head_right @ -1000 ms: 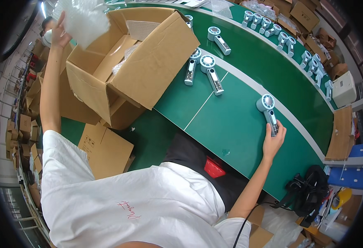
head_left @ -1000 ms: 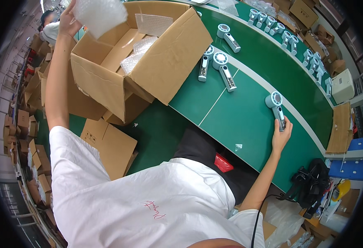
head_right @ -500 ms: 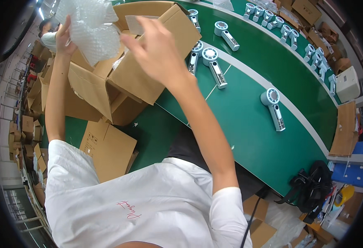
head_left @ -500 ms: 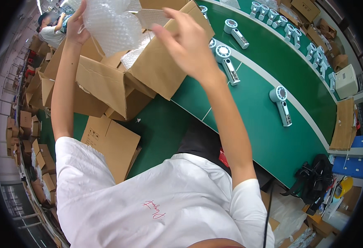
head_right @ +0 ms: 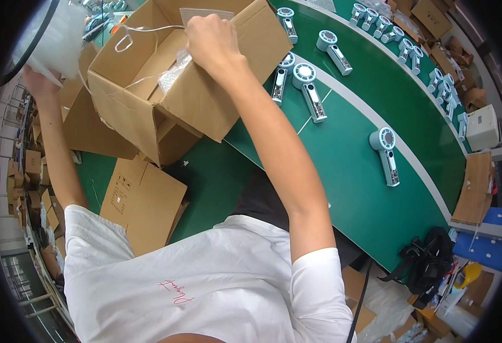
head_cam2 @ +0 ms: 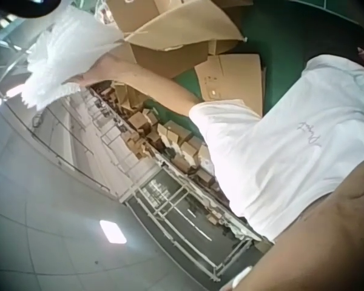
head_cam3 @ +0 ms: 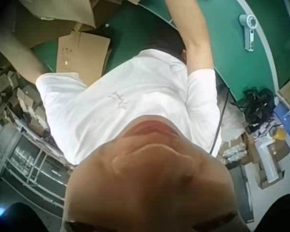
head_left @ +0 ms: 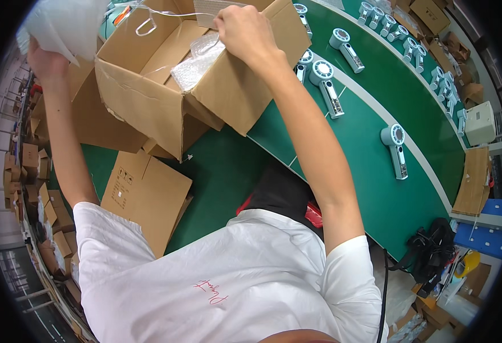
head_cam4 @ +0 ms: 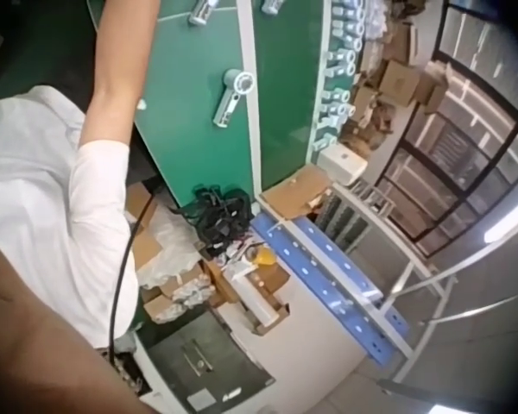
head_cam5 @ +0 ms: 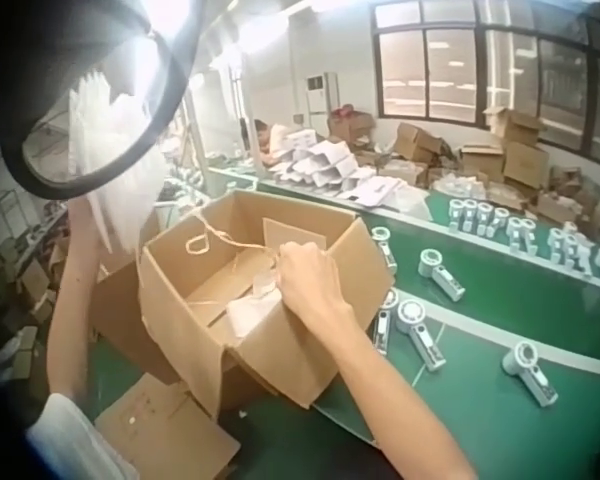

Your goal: Packaging handheld electronic devices into individual plastic bags and cardboard boxes at a workbench.

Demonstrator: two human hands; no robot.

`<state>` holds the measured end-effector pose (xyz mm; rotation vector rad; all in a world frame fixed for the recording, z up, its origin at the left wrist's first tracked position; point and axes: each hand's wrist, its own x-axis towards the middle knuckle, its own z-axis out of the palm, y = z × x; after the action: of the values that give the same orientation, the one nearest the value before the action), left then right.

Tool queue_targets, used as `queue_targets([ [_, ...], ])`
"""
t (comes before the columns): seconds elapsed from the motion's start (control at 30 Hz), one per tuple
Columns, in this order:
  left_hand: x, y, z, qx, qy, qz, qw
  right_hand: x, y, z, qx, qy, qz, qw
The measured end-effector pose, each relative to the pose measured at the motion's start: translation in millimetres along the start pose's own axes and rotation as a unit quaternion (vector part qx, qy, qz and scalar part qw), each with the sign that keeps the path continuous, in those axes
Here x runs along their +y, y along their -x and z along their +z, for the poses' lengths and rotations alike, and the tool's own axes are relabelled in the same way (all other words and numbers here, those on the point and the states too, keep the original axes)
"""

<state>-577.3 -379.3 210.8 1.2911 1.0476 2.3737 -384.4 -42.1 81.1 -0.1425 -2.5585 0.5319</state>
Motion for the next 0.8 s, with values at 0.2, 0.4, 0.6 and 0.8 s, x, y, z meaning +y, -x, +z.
queue_targets([
  [0.2, -2.1, 61.8, 78.7, 0.065, -0.179, -0.108, 0.976, 9.7, -14.0, -4.3, 0.014, -0.239, 0.063, 0.969],
  [0.4, -67.3, 49.5, 146.3, 0.116, -0.315, -0.192, 0.922, 24.2, -16.5, 11.0, 0.028, -0.567, 0.06, 0.821],
  [0.6, -118.4, 45.2, 195.2, -0.062, -0.249, -0.258, 0.931, 54.3, 40.3, -55.4, 0.044, -0.609, 0.14, 0.78],
  [0.8, -175.4, 55.0, 275.9, -0.057, -0.206, -0.243, 0.946, 47.7, 164.1, -97.4, 0.081, -0.688, 0.022, 0.721],
])
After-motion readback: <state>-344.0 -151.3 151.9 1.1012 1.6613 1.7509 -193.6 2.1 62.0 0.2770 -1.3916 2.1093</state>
